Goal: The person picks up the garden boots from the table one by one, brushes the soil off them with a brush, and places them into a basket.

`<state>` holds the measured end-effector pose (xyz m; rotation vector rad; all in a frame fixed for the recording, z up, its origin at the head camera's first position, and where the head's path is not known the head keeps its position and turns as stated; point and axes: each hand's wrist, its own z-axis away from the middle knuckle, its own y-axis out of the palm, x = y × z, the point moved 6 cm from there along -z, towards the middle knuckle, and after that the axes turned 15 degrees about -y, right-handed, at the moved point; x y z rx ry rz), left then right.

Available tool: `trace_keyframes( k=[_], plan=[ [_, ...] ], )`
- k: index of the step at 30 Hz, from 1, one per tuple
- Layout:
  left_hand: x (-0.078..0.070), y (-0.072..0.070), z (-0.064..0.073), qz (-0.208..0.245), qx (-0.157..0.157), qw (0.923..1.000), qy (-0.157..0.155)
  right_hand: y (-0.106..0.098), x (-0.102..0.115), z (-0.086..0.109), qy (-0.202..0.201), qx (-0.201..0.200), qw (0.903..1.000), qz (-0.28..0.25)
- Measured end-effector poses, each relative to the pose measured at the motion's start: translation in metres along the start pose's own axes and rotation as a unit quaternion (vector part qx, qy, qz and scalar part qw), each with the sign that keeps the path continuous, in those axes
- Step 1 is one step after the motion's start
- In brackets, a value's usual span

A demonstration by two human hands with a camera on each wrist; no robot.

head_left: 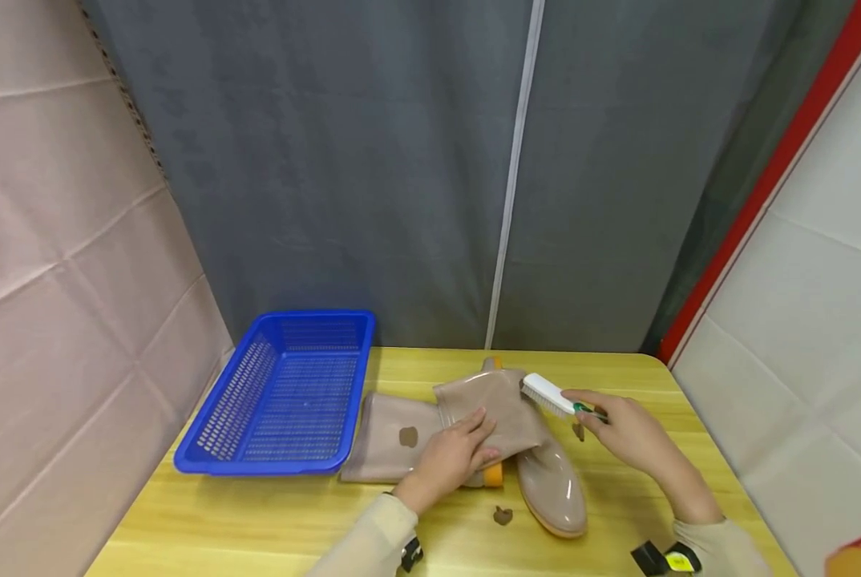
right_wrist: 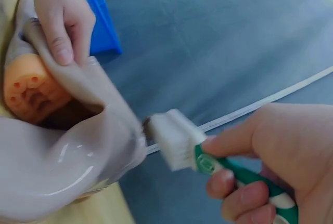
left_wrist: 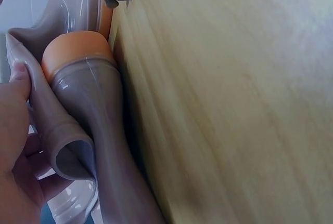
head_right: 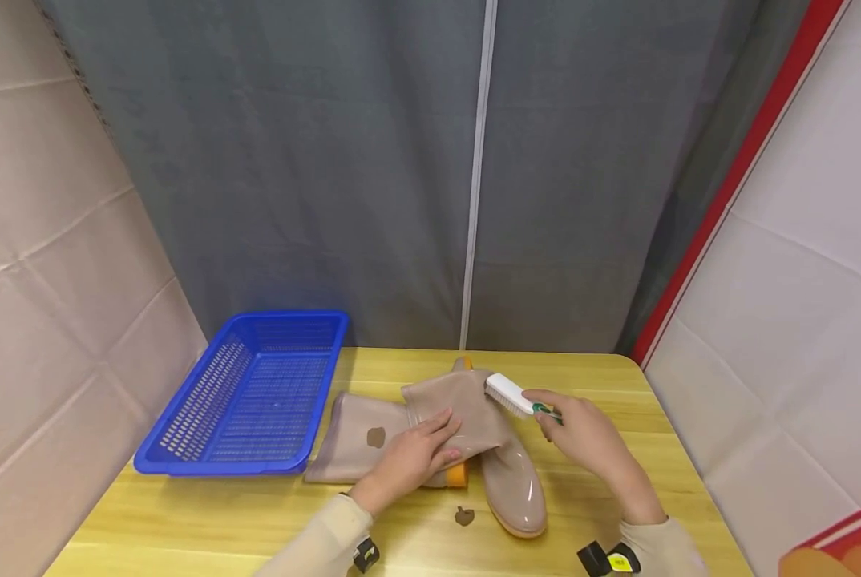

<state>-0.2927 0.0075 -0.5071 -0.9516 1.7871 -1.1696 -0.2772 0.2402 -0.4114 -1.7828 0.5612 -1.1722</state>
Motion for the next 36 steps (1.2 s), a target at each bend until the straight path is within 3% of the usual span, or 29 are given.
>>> trace_keyframes(
  k=[6, 9, 12, 16, 18, 23, 26, 32, 36],
  plan=[
    [-0.001, 0.001, 0.001, -0.004, 0.003, 1.0000, 0.000, 0.021, -0.020, -0.010, -0.004, -0.028, 0.9975, -0.064],
    [0.000, 0.001, 0.001, 0.004, 0.007, 1.0000, -0.001, 0.027, -0.023, -0.015, -0.002, -0.032, 0.9977, -0.060],
    [0.002, 0.001, 0.001, 0.008, 0.005, 0.9999, -0.006, 0.027, -0.015, -0.021, -0.016, -0.043, 0.9989, 0.007],
    [0.003, 0.000, 0.000, 0.007, -0.006, 0.9999, -0.009, 0.025, -0.001, -0.025, -0.059, -0.062, 0.9892, 0.119],
    [0.002, -0.001, 0.000, 0.003, -0.013, 0.9999, -0.003, 0.023, 0.001, -0.023, -0.057, -0.059, 0.9876, 0.134],
    [0.001, -0.002, 0.000, 0.000, -0.021, 0.9998, 0.007, 0.011, -0.003, -0.008, -0.026, -0.020, 0.9937, 0.108],
    [0.004, -0.002, 0.001, 0.006, -0.015, 0.9999, -0.005, 0.006, -0.002, -0.003, -0.041, -0.012, 0.9951, 0.089],
    [0.003, 0.000, 0.001, 0.001, -0.003, 1.0000, -0.001, 0.003, -0.005, 0.000, -0.034, -0.038, 0.9968, 0.061],
    [0.001, 0.001, 0.001, 0.000, -0.002, 1.0000, -0.001, 0.009, -0.006, -0.014, -0.026, -0.061, 0.9961, 0.058]
  ],
)
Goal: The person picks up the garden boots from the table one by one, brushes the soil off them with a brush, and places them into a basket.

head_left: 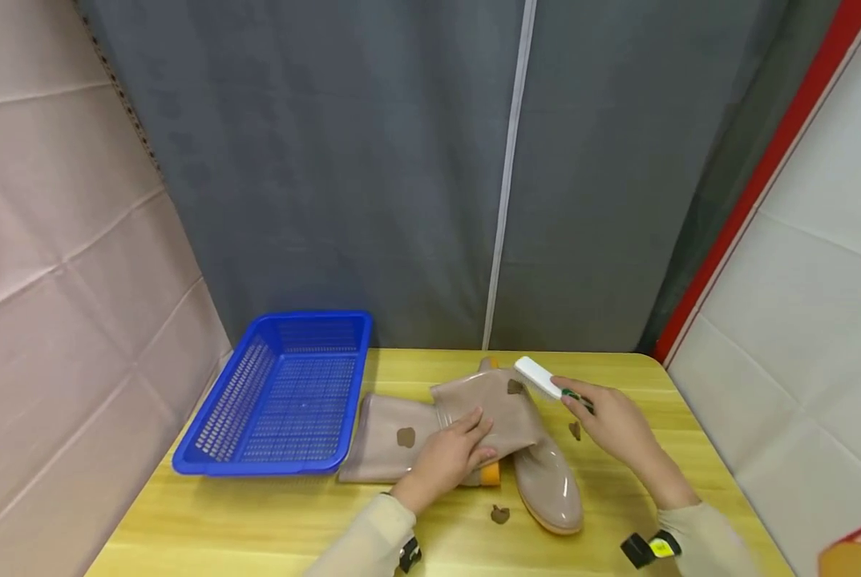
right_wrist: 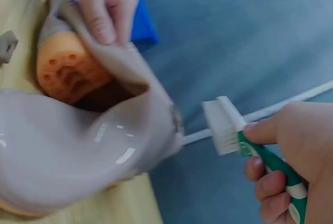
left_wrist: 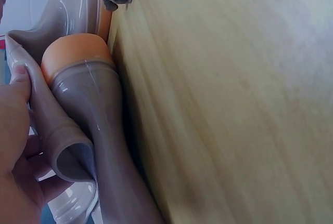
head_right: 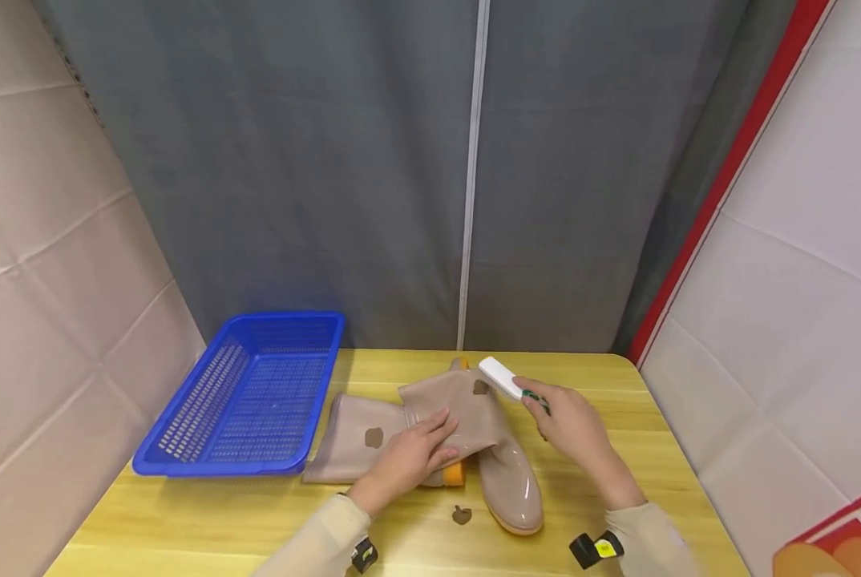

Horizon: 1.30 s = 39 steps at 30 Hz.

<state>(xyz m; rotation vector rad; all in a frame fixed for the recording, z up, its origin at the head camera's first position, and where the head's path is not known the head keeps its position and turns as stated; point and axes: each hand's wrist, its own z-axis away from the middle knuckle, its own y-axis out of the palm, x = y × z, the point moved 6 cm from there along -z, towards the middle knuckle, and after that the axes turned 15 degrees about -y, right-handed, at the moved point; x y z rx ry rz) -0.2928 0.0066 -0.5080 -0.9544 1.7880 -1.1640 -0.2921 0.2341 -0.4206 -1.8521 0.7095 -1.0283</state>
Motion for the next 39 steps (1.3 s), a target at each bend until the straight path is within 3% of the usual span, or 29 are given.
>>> trace_keyframes(
  k=[4, 7, 12, 16, 21, 24, 30, 34, 39],
  plan=[
    [0.001, 0.002, 0.000, -0.001, 0.000, 0.9999, -0.011, 0.022, 0.002, -0.018, -0.030, -0.007, 0.9995, 0.002],
    [-0.002, 0.004, -0.001, -0.004, 0.007, 0.9999, -0.010, 0.030, 0.004, -0.017, -0.032, -0.006, 0.9994, 0.007],
    [-0.007, 0.004, -0.003, -0.004, 0.002, 1.0000, -0.005, 0.022, 0.010, 0.002, -0.007, -0.002, 1.0000, -0.004],
    [-0.005, 0.003, -0.002, 0.003, -0.002, 1.0000, -0.007, 0.014, 0.016, 0.014, 0.019, 0.028, 0.9986, -0.040],
    [-0.001, 0.002, -0.003, 0.013, -0.005, 0.9998, -0.013, 0.002, 0.025, 0.018, 0.029, 0.052, 0.9973, -0.042],
    [0.002, 0.002, -0.002, 0.012, -0.003, 0.9997, -0.019, -0.001, 0.026, 0.017, 0.019, 0.045, 0.9977, -0.046],
    [0.004, 0.003, -0.001, 0.007, 0.000, 0.9998, -0.019, 0.002, 0.012, 0.009, 0.020, -0.009, 0.9953, -0.094],
    [0.003, 0.001, -0.001, 0.004, -0.010, 0.9998, -0.018, 0.015, 0.003, 0.003, 0.030, -0.017, 0.9969, -0.071],
    [0.003, 0.001, -0.001, 0.005, -0.008, 0.9999, -0.013, 0.030, 0.006, 0.014, 0.053, -0.013, 0.9975, -0.045]
  ],
)
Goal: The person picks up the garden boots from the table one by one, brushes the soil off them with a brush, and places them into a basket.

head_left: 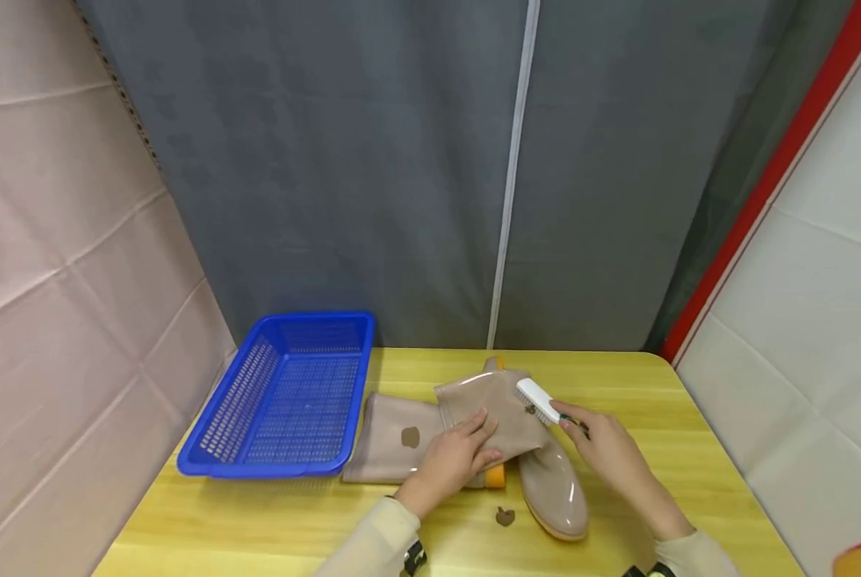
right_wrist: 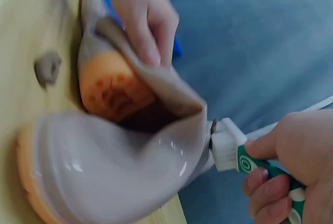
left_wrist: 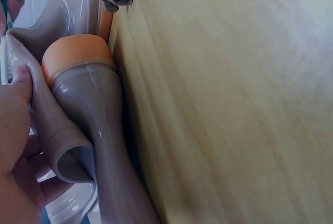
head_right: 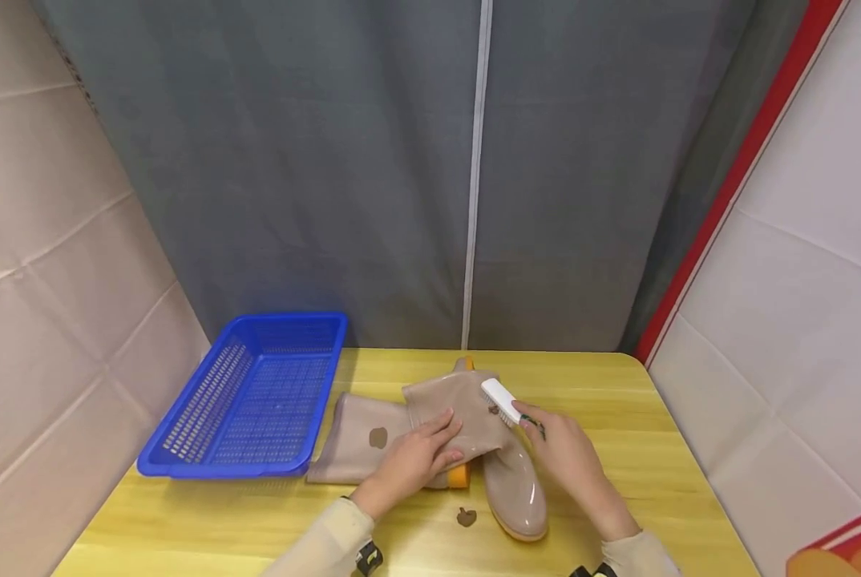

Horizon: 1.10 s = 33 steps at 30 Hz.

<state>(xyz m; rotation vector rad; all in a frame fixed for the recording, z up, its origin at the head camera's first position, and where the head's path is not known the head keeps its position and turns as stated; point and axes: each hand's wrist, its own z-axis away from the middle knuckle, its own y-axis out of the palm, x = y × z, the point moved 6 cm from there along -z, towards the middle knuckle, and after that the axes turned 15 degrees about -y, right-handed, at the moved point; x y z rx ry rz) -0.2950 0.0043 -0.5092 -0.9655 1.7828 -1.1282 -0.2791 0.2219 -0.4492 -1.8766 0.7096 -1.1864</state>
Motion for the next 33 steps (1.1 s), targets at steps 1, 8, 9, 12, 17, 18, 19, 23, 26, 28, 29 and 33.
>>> trace_keyframes(
  k=[1, 8, 9, 12, 17, 18, 19, 23, 26, 28, 29, 33],
  plan=[
    [0.000, 0.000, 0.000, 0.002, 0.001, 1.0000, -0.002, 0.000, 0.003, 0.004, -0.001, 0.000, 1.0000, 0.005],
    [0.003, -0.002, -0.001, 0.013, 0.007, 0.9999, -0.006, -0.017, 0.026, 0.031, 0.003, 0.026, 0.9990, 0.035],
    [0.003, -0.002, -0.001, 0.012, 0.006, 0.9999, -0.004, -0.018, 0.028, 0.032, 0.001, 0.025, 0.9988, 0.042],
    [0.004, -0.002, 0.000, 0.009, 0.001, 1.0000, -0.003, -0.014, 0.030, 0.026, -0.010, 0.013, 0.9981, 0.060],
    [0.002, -0.001, 0.000, 0.012, -0.005, 0.9999, 0.003, 0.002, 0.026, 0.005, -0.030, -0.028, 0.9961, 0.078],
    [0.001, -0.001, 0.000, 0.014, -0.005, 0.9999, 0.003, 0.003, 0.025, 0.001, -0.034, -0.033, 0.9958, 0.078],
    [0.000, 0.000, 0.000, 0.013, -0.005, 0.9999, 0.004, 0.004, 0.024, -0.003, -0.036, -0.037, 0.9958, 0.075],
    [-0.002, 0.004, 0.001, 0.009, 0.006, 0.9999, 0.000, 0.006, 0.020, -0.006, -0.032, -0.025, 0.9970, 0.067],
    [-0.002, 0.006, 0.002, 0.009, 0.013, 0.9999, 0.000, 0.003, 0.024, 0.006, -0.017, -0.012, 0.9974, 0.069],
    [-0.002, 0.006, 0.001, 0.012, 0.012, 0.9999, -0.001, 0.000, 0.028, 0.019, -0.004, -0.001, 0.9980, 0.063],
    [-0.002, 0.005, 0.001, 0.013, 0.011, 0.9999, 0.000, -0.002, 0.031, 0.025, 0.004, 0.003, 0.9981, 0.061],
    [-0.001, 0.003, 0.001, 0.013, 0.008, 0.9999, 0.000, -0.009, 0.038, 0.046, 0.040, 0.022, 0.9974, 0.056]
  ],
)
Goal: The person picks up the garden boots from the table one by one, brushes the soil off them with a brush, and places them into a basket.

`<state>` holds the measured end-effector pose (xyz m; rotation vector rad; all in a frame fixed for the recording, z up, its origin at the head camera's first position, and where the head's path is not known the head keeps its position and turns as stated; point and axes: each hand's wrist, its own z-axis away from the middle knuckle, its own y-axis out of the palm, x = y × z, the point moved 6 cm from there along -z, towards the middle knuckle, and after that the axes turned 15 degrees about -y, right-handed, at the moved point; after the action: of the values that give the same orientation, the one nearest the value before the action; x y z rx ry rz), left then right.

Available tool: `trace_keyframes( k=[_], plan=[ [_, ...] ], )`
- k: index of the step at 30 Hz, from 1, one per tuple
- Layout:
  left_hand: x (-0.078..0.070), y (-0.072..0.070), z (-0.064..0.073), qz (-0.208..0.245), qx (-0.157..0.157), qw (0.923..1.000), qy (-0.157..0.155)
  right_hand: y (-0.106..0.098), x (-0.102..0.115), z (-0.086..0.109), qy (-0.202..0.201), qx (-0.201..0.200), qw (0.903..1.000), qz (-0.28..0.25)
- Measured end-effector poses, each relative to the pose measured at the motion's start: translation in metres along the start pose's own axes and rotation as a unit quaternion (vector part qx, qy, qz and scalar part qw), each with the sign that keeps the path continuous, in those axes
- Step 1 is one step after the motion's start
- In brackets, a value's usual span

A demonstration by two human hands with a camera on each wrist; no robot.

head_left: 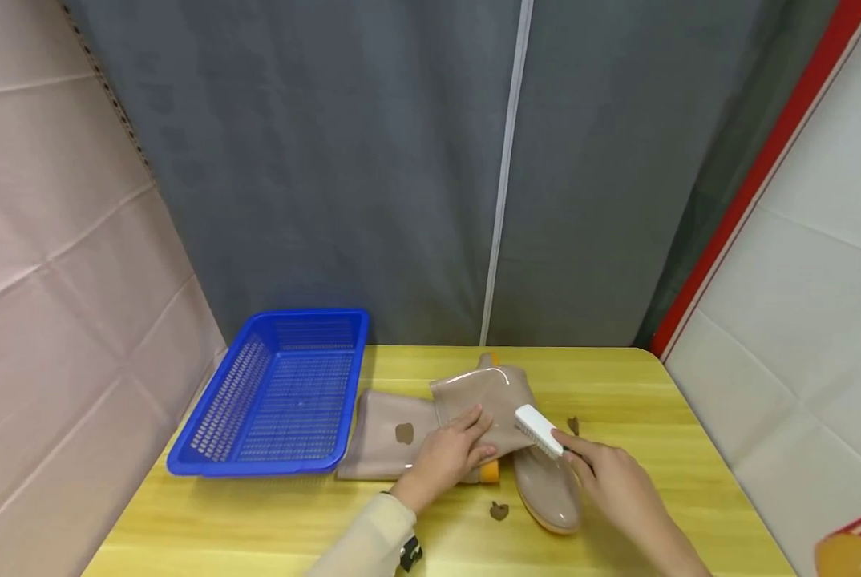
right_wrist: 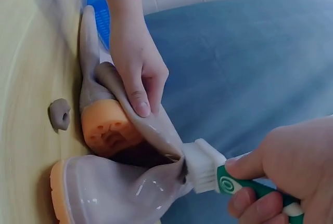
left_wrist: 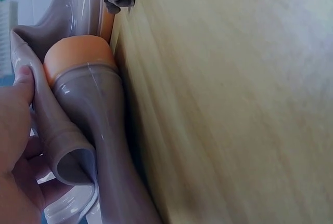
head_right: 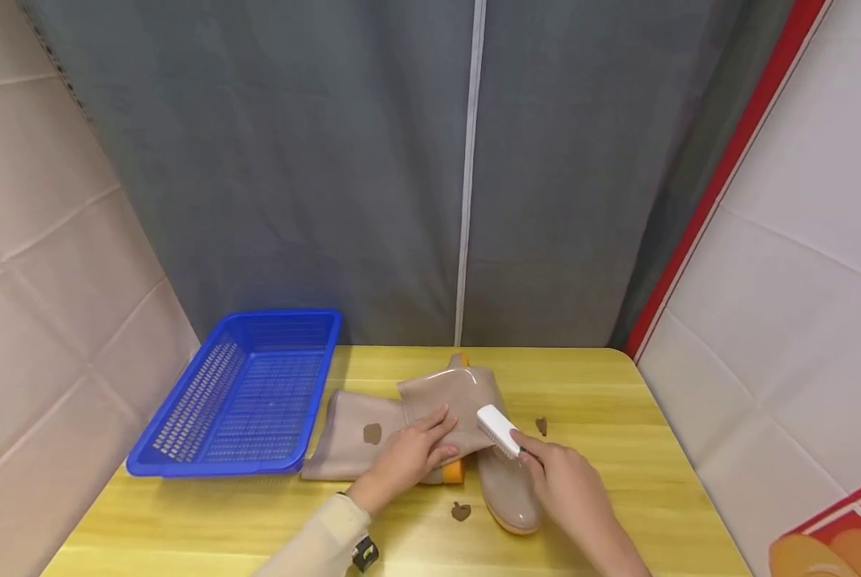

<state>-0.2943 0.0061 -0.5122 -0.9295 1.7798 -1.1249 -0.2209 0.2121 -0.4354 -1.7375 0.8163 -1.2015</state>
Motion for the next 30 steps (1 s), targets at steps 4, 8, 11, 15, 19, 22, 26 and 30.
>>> trace_keyframes(
  k=[4, 8, 11, 15, 19, 22, 26, 30],
  plan=[
    [-0.001, 0.000, 0.000, 0.004, 0.005, 1.0000, -0.002, -0.005, 0.004, 0.011, 0.025, 0.009, 0.9995, 0.015],
    [-0.003, 0.001, -0.001, 0.008, 0.004, 1.0000, 0.002, -0.007, 0.003, 0.010, 0.026, -0.016, 0.9988, 0.037],
    [-0.001, 0.000, -0.001, 0.016, 0.007, 0.9999, -0.001, -0.002, -0.002, -0.002, 0.007, -0.042, 0.9976, 0.055],
    [0.005, 0.000, -0.001, 0.029, 0.017, 0.9994, -0.009, 0.009, -0.008, -0.026, -0.033, -0.072, 0.9948, 0.064],
    [0.009, -0.002, 0.000, 0.033, 0.023, 0.9991, -0.015, 0.019, -0.014, -0.048, -0.073, -0.084, 0.9920, 0.060],
    [0.008, -0.004, -0.001, 0.033, 0.024, 0.9991, -0.013, 0.021, -0.018, -0.059, -0.099, -0.075, 0.9912, 0.046],
    [0.005, -0.007, -0.001, 0.029, 0.020, 0.9993, -0.012, 0.013, -0.027, -0.063, -0.114, -0.068, 0.9907, -0.031],
    [0.001, -0.008, -0.001, 0.023, 0.014, 0.9996, -0.002, -0.002, -0.047, -0.049, -0.070, -0.096, 0.9874, -0.105]
  ],
)
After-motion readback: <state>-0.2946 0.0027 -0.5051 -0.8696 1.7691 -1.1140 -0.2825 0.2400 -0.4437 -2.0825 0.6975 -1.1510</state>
